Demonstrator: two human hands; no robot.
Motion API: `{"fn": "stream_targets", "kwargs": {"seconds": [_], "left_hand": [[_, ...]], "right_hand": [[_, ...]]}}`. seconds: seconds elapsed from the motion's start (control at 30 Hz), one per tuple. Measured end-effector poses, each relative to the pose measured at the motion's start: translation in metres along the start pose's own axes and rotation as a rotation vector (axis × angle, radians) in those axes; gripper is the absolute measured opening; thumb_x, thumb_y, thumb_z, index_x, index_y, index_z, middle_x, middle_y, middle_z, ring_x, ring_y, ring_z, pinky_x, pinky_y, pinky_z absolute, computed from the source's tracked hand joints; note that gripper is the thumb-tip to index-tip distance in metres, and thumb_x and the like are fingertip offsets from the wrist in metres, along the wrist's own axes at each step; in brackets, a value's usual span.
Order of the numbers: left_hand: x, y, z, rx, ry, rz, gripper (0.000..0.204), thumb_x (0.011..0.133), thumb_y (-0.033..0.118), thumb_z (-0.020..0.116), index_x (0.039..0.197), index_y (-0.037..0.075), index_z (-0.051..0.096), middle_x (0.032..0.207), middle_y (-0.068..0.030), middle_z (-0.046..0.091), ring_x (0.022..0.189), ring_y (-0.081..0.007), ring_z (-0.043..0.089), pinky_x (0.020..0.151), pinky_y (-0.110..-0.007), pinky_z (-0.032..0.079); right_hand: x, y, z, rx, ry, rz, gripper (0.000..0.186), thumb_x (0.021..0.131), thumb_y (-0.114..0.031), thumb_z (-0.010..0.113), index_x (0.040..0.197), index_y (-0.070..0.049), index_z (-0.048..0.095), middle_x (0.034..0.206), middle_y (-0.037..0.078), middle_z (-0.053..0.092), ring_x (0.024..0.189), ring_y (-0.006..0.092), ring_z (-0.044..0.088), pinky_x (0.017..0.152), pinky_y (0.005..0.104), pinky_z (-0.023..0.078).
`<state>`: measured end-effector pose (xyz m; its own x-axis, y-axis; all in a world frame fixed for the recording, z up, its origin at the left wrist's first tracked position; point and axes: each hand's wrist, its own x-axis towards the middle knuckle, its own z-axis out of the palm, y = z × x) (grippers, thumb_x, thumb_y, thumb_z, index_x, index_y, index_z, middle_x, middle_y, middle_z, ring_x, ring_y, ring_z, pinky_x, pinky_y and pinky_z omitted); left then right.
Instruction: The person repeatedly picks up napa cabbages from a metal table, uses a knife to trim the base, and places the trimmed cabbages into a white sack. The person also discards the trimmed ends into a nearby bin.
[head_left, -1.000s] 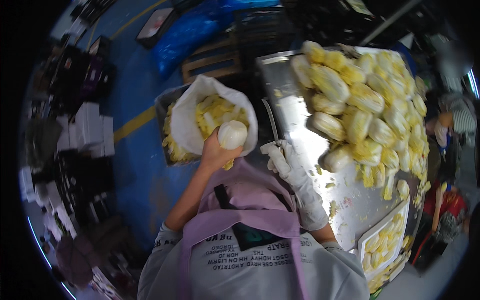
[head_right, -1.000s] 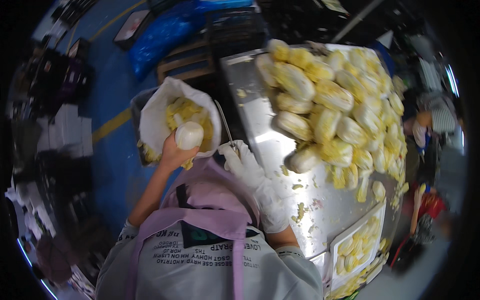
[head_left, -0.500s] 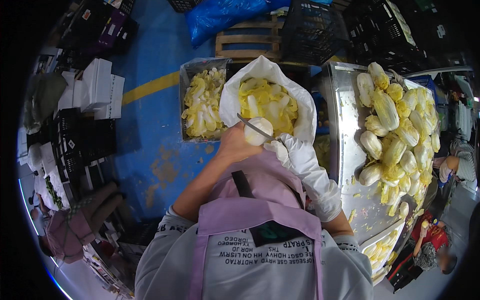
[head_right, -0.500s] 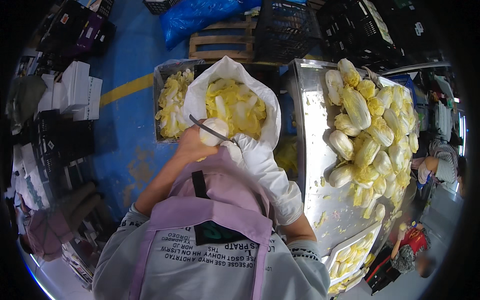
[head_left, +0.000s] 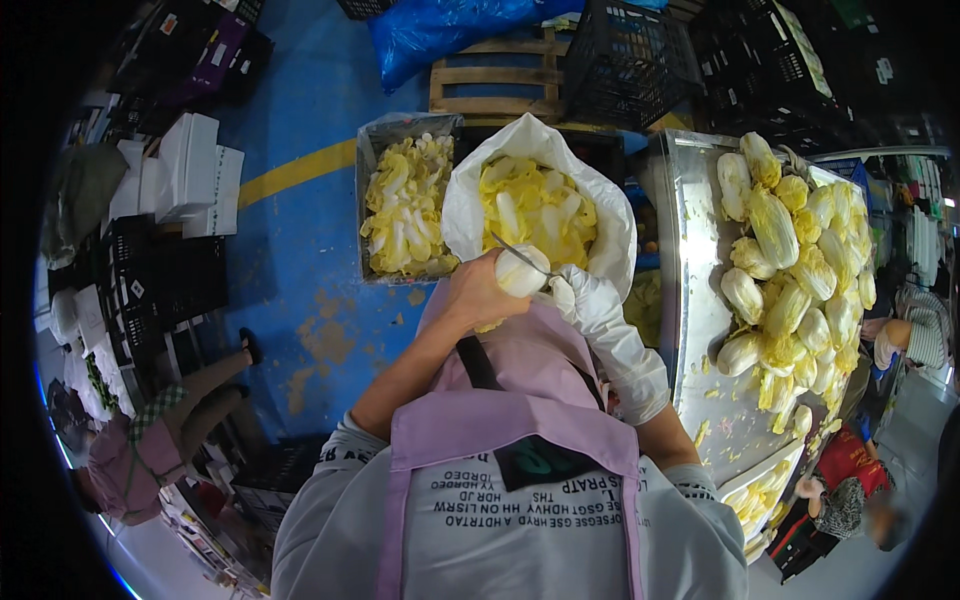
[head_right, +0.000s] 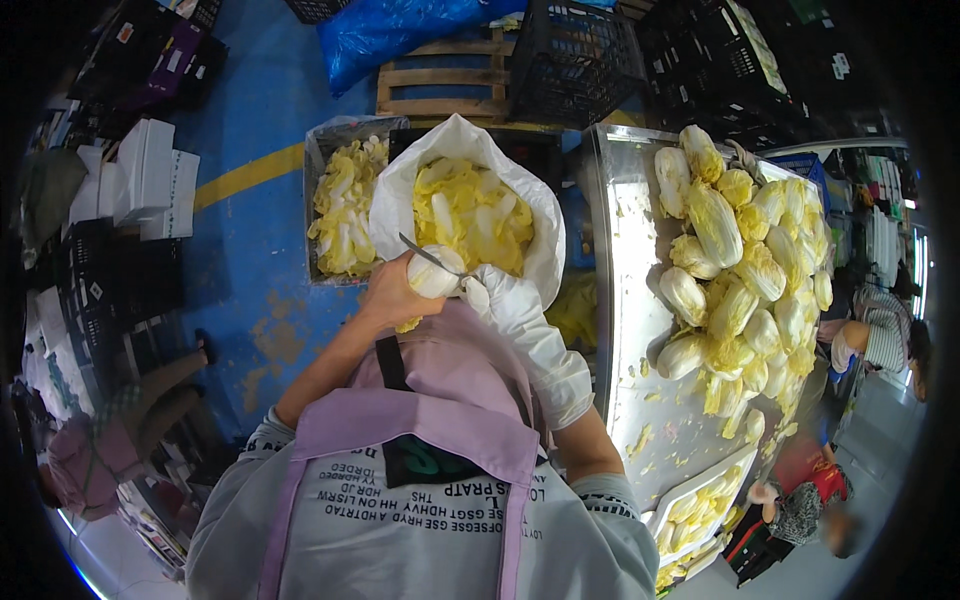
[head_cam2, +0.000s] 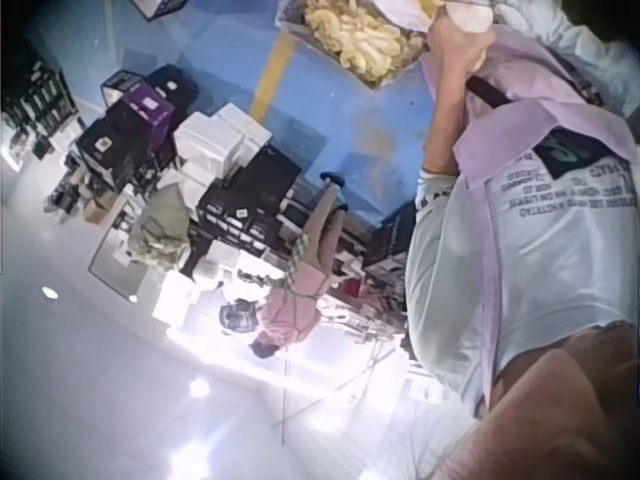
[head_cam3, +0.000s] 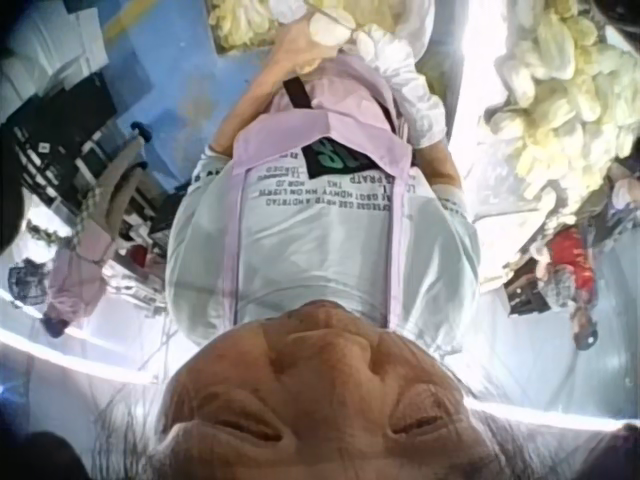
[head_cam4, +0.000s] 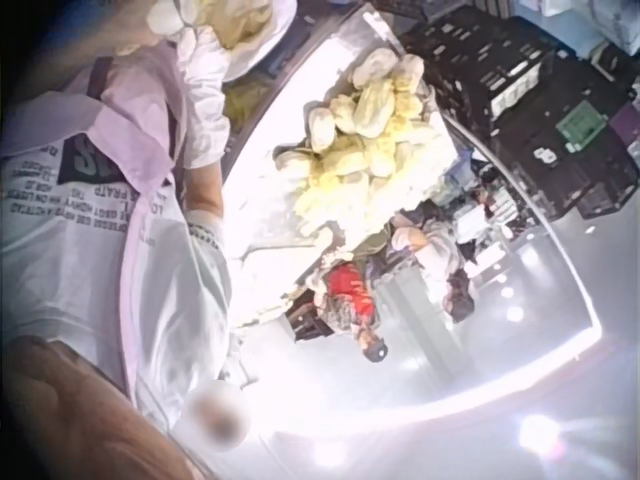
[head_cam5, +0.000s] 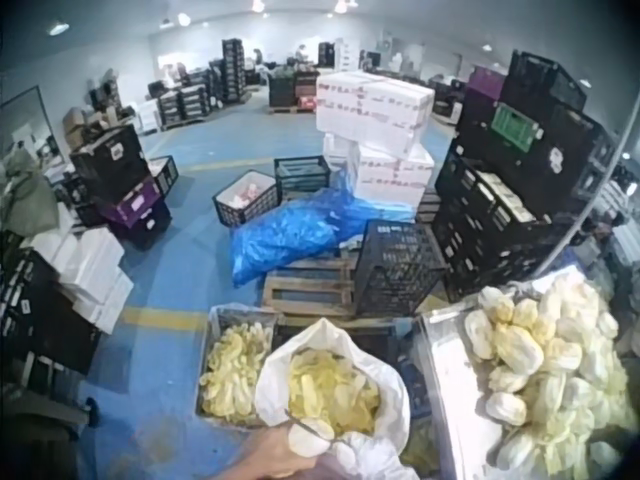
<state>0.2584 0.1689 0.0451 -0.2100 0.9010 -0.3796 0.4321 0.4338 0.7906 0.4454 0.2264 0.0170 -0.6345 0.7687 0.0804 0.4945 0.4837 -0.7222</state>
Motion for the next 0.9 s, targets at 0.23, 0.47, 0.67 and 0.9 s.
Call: {"fn": "stream_targets", "kwargs": {"seconds": [0.23, 0.47, 0.67, 0.9], "left_hand": [[0.011, -0.011, 0.02, 0.041, 0.02, -0.042, 0.054, 0.053, 0.028, 0.07, 0.1, 0.004, 0.059, 0.089, -0.0177, 0.064, 0.084, -0.0324, 0.062, 0.076, -0.038, 0.049], [0.009, 0.027, 0.018, -0.053, 0.22, 0.065, 0.057, 0.055, 0.026, 0.075, 0.103, 0.002, 0.056, 0.093, -0.0176, 0.064, 0.087, -0.031, 0.062, 0.077, -0.037, 0.048], [0.03, 0.026, 0.025, -0.028, 0.106, -0.181, 0.087, 0.049, 0.031, 0.081, 0.121, 0.002, 0.041, 0.106, -0.0188, 0.058, 0.099, -0.032, 0.056, 0.086, -0.038, 0.044], [0.036, 0.004, 0.037, -0.054, 0.095, 0.138, 0.101, 0.05, 0.028, 0.085, 0.13, 0.005, 0.028, 0.114, -0.0169, 0.052, 0.105, -0.0329, 0.052, 0.09, -0.037, 0.043]], "right_hand": [[-0.002, 0.036, 0.003, -0.157, -0.095, 0.168, 0.019, 0.085, -0.027, 0.052, 0.089, -0.011, 0.06, 0.077, 0.011, 0.062, 0.068, 0.0291, 0.06, 0.06, 0.0368, 0.048], [-0.025, 0.104, 0.002, -0.359, -0.353, 0.615, 0.034, 0.087, -0.036, 0.05, 0.101, -0.006, 0.059, 0.088, 0.018, 0.061, 0.085, 0.0284, 0.06, 0.07, 0.0357, 0.048], [0.03, 0.025, -0.007, 0.608, -0.112, 0.648, 0.041, 0.075, -0.017, 0.072, 0.106, 0.003, 0.054, 0.099, 0.007, 0.058, 0.08, 0.0131, 0.056, 0.069, 0.0262, 0.048], [0.041, 0.009, 0.001, 1.172, 0.037, 0.581, 0.038, 0.071, -0.01, 0.075, 0.101, 0.0, 0.055, 0.094, 0.005, 0.06, 0.08, 0.0099, 0.056, 0.069, 0.023, 0.048]]}}
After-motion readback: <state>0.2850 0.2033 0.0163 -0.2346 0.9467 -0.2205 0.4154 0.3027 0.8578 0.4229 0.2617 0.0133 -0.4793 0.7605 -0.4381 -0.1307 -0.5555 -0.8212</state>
